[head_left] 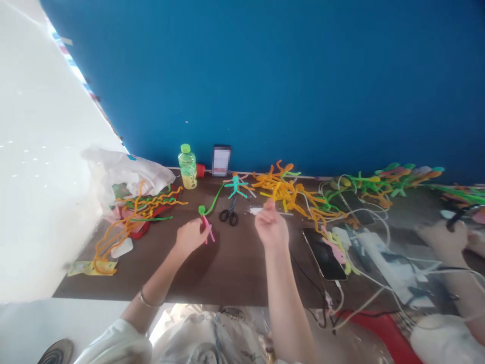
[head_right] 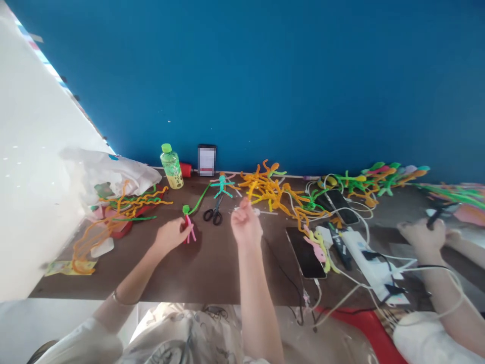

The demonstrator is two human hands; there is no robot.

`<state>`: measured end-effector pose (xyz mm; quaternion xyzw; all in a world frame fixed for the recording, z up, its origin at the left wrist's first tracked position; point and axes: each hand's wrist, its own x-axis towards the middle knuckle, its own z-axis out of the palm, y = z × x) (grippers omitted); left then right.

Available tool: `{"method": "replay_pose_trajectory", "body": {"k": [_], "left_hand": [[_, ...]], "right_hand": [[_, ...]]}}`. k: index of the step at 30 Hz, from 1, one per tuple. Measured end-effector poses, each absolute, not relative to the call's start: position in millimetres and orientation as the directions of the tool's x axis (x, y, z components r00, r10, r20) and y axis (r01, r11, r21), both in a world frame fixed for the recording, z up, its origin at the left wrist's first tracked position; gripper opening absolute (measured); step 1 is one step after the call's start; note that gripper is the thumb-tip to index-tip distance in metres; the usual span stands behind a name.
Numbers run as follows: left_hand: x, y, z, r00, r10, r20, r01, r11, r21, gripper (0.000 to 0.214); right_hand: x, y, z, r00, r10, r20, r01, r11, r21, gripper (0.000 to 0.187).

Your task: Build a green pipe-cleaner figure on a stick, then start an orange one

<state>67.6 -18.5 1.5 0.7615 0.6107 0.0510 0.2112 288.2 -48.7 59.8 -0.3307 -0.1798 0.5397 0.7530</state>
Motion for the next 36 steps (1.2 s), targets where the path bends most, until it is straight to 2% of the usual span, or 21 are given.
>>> {"method": "replay_pose_trajectory", "body": {"k": [2,6,9,11,14,18,22,25,27,28,29,32,34,36], "left_hand": [[84.2,-22.3,-6.2,0.276,0.936,-0.221,0.909,-0.179,0.377,0.023],[92.4,-27.9,-18.0,0.285,0.943,-0.175,0.882,-0.186,0.433,0.020],[88.7,-27.4,-22.5,0.273,0.951,-0.144,0.741,-0.113,0.663,0.018],[87.4,-25.8,-24.3,0.292,0.947,-0.131,0.518,-0.042,0.854,0.016],[91.7,-26.1,-25.3,0.324,0.945,-0.038,0.260,-0.050,0.964,0.015],[108.3,-34.6,-23.3,0.320,0.943,0.089,0.142,-0.141,0.980,0.021],[122.3,-49.4,-22.7,0.308,0.939,0.154,-0.023,-0.155,0.988,0.032],[122.4,-56.8,-27.5,0.321,0.928,0.189,-0.020,-0.193,0.981,0.037],[120.6,-55.5,-33.0,0.261,0.958,0.118,-0.034,-0.113,0.993,0.036],[120.5,-52.6,-35.8,0.194,0.979,0.061,-0.083,-0.046,0.995,0.036],[121.3,-48.7,-38.2,0.200,0.980,-0.012,-0.158,0.044,0.986,0.037],[128.6,-34.3,-41.5,0.411,0.893,-0.182,-0.340,0.335,0.879,0.042],[134.8,-26.0,-41.1,0.464,0.860,-0.210,-0.392,0.412,0.822,0.040],[139.6,-20.0,-40.9,0.463,0.858,-0.222,-0.425,0.434,0.794,0.037]], "right_hand": [[273.5,-51.6,54.7,0.318,0.944,-0.088,-0.642,0.146,-0.753,0.006],[257.0,-62.1,42.7,0.295,0.948,-0.123,-0.568,0.071,-0.820,0.013],[250.9,-70.3,30.0,0.307,0.939,-0.155,-0.509,0.024,-0.860,0.015],[245.4,-74.3,20.1,0.301,0.940,-0.164,-0.473,-0.002,-0.881,0.017],[233.8,-76.8,6.7,0.274,0.954,-0.122,-0.368,-0.013,-0.930,0.020],[219.6,-74.4,-2.5,0.275,0.961,-0.005,-0.165,0.042,-0.985,0.021],[215.9,-72.0,-6.0,0.289,0.957,0.010,-0.145,0.054,-0.988,0.023],[221.5,-73.5,-10.5,0.326,0.945,-0.002,-0.133,0.043,-0.990,0.029],[227.2,-75.3,-14.5,0.332,0.943,-0.016,-0.097,0.017,-0.995,0.033],[229.7,-76.0,-16.5,0.323,0.946,-0.023,-0.078,0.003,-0.997,0.034],[231.6,-76.5,-18.4,0.307,0.951,-0.027,-0.061,-0.009,-0.998,0.034],[233.2,-76.2,-23.6,0.254,0.967,-0.011,-0.007,-0.009,-1.000,0.029],[232.2,-75.8,-26.7,0.248,0.969,0.014,0.050,0.002,-0.999,0.027],[231.7,-76.7,-29.6,0.326,0.944,0.058,0.122,0.018,-0.992,0.028]]}}
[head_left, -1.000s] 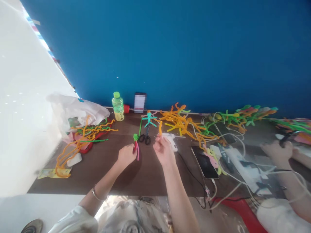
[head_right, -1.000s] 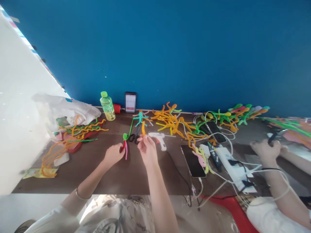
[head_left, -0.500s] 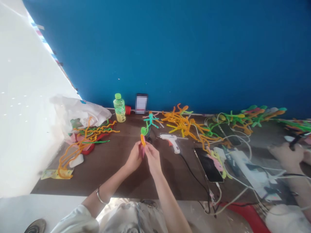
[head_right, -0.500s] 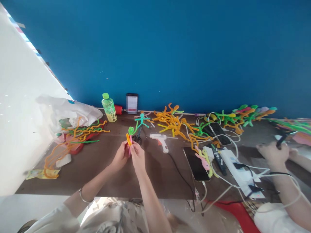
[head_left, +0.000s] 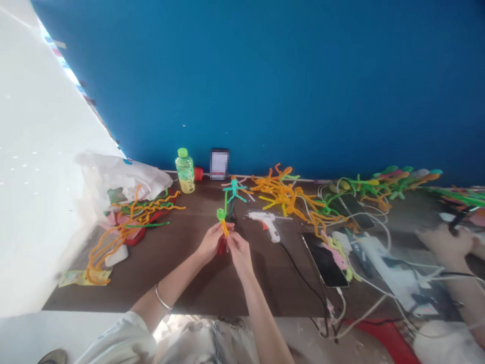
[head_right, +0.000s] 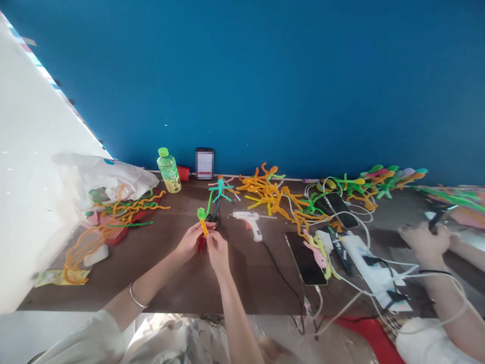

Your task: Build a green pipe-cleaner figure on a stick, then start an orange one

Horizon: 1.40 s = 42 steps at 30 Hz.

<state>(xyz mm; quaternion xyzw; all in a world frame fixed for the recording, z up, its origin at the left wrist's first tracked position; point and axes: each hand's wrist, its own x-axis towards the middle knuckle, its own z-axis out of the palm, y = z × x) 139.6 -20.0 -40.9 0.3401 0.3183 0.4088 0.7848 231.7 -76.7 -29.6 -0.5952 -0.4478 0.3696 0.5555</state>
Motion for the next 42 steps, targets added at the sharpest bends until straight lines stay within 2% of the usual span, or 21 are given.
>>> {"method": "replay_pose_trajectory", "body": {"k": [2,4,8,12,18,28,35,39,42], "left_hand": [[141.8,-15.7,-42.5,0.420,0.879,-0.226,-0.470,0.424,0.774,0.035],[141.2,-12.2,-45.5,0.374,0.901,-0.221,-0.517,0.400,0.757,0.034],[135.5,-8.0,-48.5,0.420,0.876,-0.239,-0.521,0.448,0.726,0.042],[130.1,-8.5,-44.0,0.435,0.846,-0.308,-0.463,0.504,0.730,0.039],[126.5,-8.8,-41.0,0.441,0.815,-0.377,-0.397,0.553,0.732,0.022],[122.6,-6.3,-38.3,0.444,0.803,-0.398,-0.423,0.580,0.697,0.037],[118.6,-3.8,-42.6,0.617,0.664,-0.423,-0.396,0.726,0.562,0.023],[115.8,-3.1,-43.2,0.659,0.661,-0.358,-0.416,0.718,0.558,0.025],[112.9,-1.2,-40.7,0.669,0.691,-0.274,-0.484,0.684,0.546,0.021]], "right_hand": [[232.2,-79.5,-31.7,0.448,0.889,0.097,0.182,0.016,-0.983,0.027],[232.3,-83.8,-32.3,0.510,0.856,0.078,0.179,-0.017,-0.984,0.027],[225.4,-90.7,-29.6,0.411,0.908,-0.076,0.041,-0.102,-0.994,0.030],[215.0,-91.1,-28.5,0.352,0.927,-0.127,-0.032,-0.123,-0.992,0.031],[210.7,-90.6,-31.0,0.356,0.925,-0.134,-0.074,-0.116,-0.991,0.028],[205.8,-94.3,-32.8,0.341,0.932,-0.120,-0.055,-0.108,-0.993,0.028],[205.5,-93.6,-32.5,0.403,0.914,-0.048,-0.026,-0.041,-0.999,0.026],[217.0,-94.8,-32.2,0.458,0.889,-0.009,0.079,-0.051,-0.996,0.023],[230.7,-100.0,-34.0,0.375,0.926,0.034,0.328,-0.098,-0.940,0.022]]}}
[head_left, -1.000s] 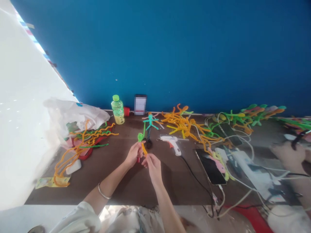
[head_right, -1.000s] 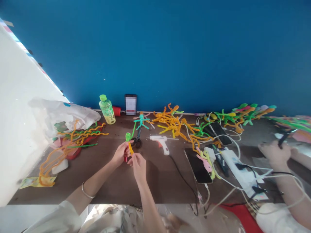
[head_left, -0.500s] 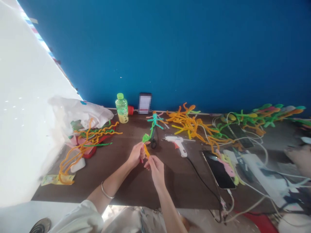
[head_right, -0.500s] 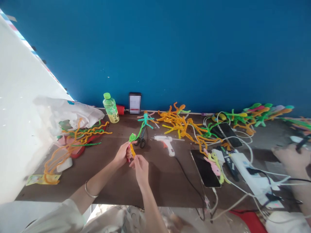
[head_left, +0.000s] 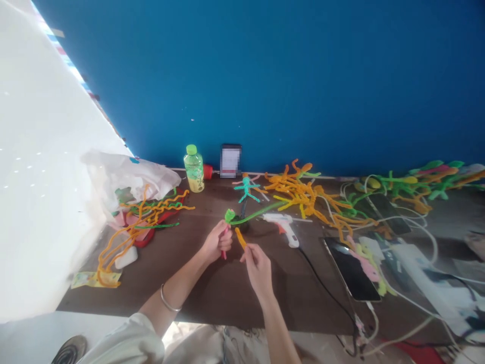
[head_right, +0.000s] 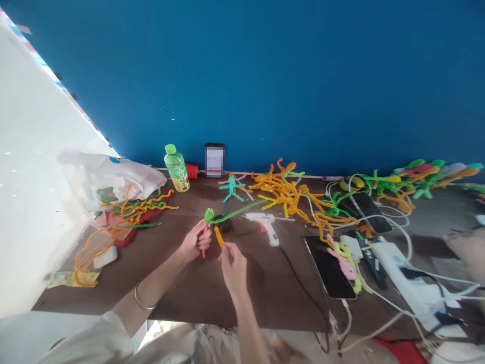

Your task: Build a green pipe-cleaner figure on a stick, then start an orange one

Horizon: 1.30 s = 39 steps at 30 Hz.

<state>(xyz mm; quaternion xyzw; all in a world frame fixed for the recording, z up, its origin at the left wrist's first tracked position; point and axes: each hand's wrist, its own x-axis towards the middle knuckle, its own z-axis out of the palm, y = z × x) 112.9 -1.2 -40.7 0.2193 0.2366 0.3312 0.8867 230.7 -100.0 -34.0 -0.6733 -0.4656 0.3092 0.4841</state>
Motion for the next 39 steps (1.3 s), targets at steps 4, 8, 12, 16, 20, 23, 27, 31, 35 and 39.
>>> {"method": "replay_pose_trajectory", "body": {"k": [4,8,12,16,20,23,27,31,35,39], "left_hand": [[109.9,0.6,-36.5,0.674,0.703,-0.225,-0.541,0.678,0.497,0.018],[110.9,-1.6,-35.5,0.731,0.638,-0.242,-0.456,0.721,0.522,0.021],[113.5,-3.7,-37.3,0.764,0.587,-0.269,-0.371,0.740,0.562,0.025],[114.5,-3.7,-38.2,0.768,0.551,-0.325,-0.322,0.772,0.548,0.037],[114.3,-5.2,-37.6,0.712,0.595,-0.373,-0.333,0.754,0.567,0.034],[114.1,-6.4,-37.6,0.733,0.583,-0.351,-0.349,0.765,0.541,0.030],[113.5,-6.5,-39.7,0.719,0.600,-0.351,-0.402,0.771,0.494,0.027],[113.6,-6.9,-40.6,0.701,0.620,-0.353,-0.440,0.765,0.470,0.029],[116.9,-9.7,-39.9,0.620,0.710,-0.335,-0.493,0.684,0.537,0.034],[121.0,-13.8,-40.6,0.509,0.816,-0.274,-0.494,0.537,0.684,0.035]], "right_hand": [[240.0,-100.2,-32.5,0.254,0.942,0.220,0.649,0.003,-0.761,0.020],[235.3,-77.7,-26.6,0.367,0.910,0.192,0.455,0.004,-0.890,0.025],[228.1,-51.7,-23.8,0.408,0.913,-0.018,0.015,-0.026,-1.000,0.028],[225.0,-46.0,-29.5,0.454,0.891,0.005,0.004,0.003,-1.000,0.025],[225.2,-51.3,-36.7,0.516,0.853,0.074,0.139,0.001,-0.990,0.022],[225.7,-54.0,-37.2,0.550,0.831,0.089,0.191,-0.021,-0.981,0.021],[224.2,-55.7,-34.3,0.557,0.825,0.091,0.219,-0.040,-0.975,0.020],[221.7,-56.9,-34.5,0.540,0.834,0.114,0.242,-0.025,-0.970,0.020],[220.2,-58.5,-37.7,0.506,0.852,0.134,0.296,-0.026,-0.955,0.021],[219.4,-60.6,-38.7,0.496,0.856,0.149,0.324,-0.023,-0.946,0.022]]}}
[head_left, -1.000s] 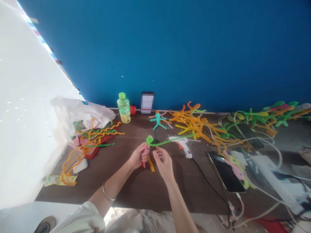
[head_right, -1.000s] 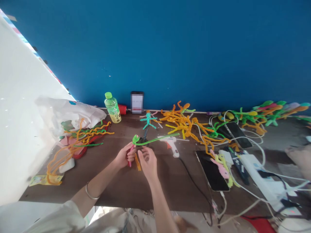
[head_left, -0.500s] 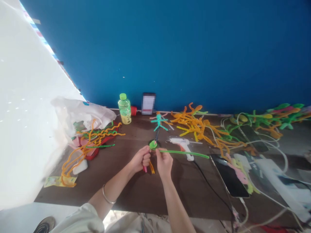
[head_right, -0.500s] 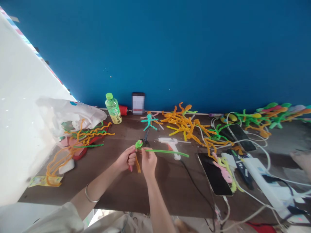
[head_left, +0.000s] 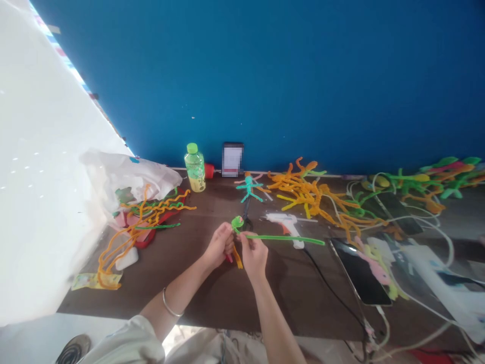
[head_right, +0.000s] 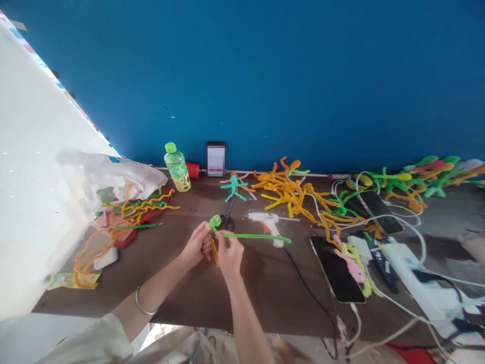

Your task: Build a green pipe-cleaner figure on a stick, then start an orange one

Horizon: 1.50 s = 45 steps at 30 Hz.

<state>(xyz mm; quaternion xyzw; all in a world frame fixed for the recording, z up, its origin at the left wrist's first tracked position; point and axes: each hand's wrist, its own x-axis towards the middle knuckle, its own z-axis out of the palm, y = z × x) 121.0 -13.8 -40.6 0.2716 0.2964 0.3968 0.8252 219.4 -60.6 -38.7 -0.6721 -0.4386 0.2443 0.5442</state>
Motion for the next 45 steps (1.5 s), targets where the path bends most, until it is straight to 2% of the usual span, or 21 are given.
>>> {"method": "replay_pose_trajectory", "body": {"k": [5,9,12,18,22,25,27,29,31,34,37,40,45], "left_hand": [[120.1,-15.4,-41.4,0.368,0.904,-0.220,-0.284,0.334,0.899,0.031],[114.2,-13.2,-39.3,0.270,0.962,-0.045,-0.092,0.072,0.993,0.024],[109.3,-11.8,-40.2,0.302,0.953,0.024,0.012,-0.029,1.000,0.018],[100.9,-8.9,-44.5,0.408,0.913,-0.017,0.089,-0.021,0.996,0.009],[96.2,-4.9,-39.9,0.519,0.849,0.100,0.179,-0.222,0.958,0.010],[92.8,-2.0,-36.1,0.607,0.776,0.173,0.222,-0.374,0.901,0.015],[91.2,-0.8,-35.0,0.656,0.728,0.198,0.241,-0.451,0.859,0.016],[90.8,-0.4,-34.5,0.702,0.681,0.205,0.258,-0.512,0.819,0.017],[91.8,-0.8,-34.1,0.745,0.635,0.206,0.271,-0.569,0.776,0.019],[95.2,-2.4,-32.9,0.767,0.612,0.192,0.278,-0.587,0.761,0.024],[99.2,-4.6,-32.0,0.743,0.653,0.147,0.267,-0.490,0.830,0.030],[102.5,-6.1,-31.8,0.710,0.698,0.095,0.209,-0.338,0.918,0.033],[107.9,-9.2,-28.8,0.660,0.751,0.016,0.073,-0.085,0.994,0.034]], "right_hand": [[219.8,-63.5,-37.1,0.463,0.845,0.269,0.465,0.027,-0.885,0.022],[221.5,-64.6,-39.3,0.381,0.830,0.409,0.611,0.106,-0.784,0.021],[224.8,-63.9,-41.5,0.316,0.807,0.499,0.673,0.181,-0.718,0.019],[236.6,-61.1,-40.3,0.185,0.747,0.639,0.778,0.286,-0.559,0.015],[244.2,-60.5,-40.3,0.110,0.757,0.644,0.785,0.331,-0.523,0.016],[248.8,-60.4,-38.3,0.133,0.795,0.592,0.754,0.307,-0.580,0.014],[252.6,-59.9,-33.6,0.181,0.851,0.493,0.686,0.251,-0.683,0.015],[257.9,-58.3,-26.4,0.202,0.925,0.321,0.579,0.151,-0.801,0.018],[264.5,-55.6,-18.7,0.168,0.978,0.122,0.458,0.032,-0.888,0.021],[273.0,-50.5,-12.1,0.080,0.991,-0.105,0.216,-0.121,-0.969,0.024],[274.9,-46.3,-15.3,0.013,0.972,-0.234,-0.064,-0.232,-0.971,0.027],[270.7,-43.7,-25.0,-0.016,0.957,-0.288,-0.304,-0.279,-0.911,0.026],[262.8,-42.6,-36.0,-0.044,0.953,-0.299,-0.495,-0.280,-0.822,0.021]]}}
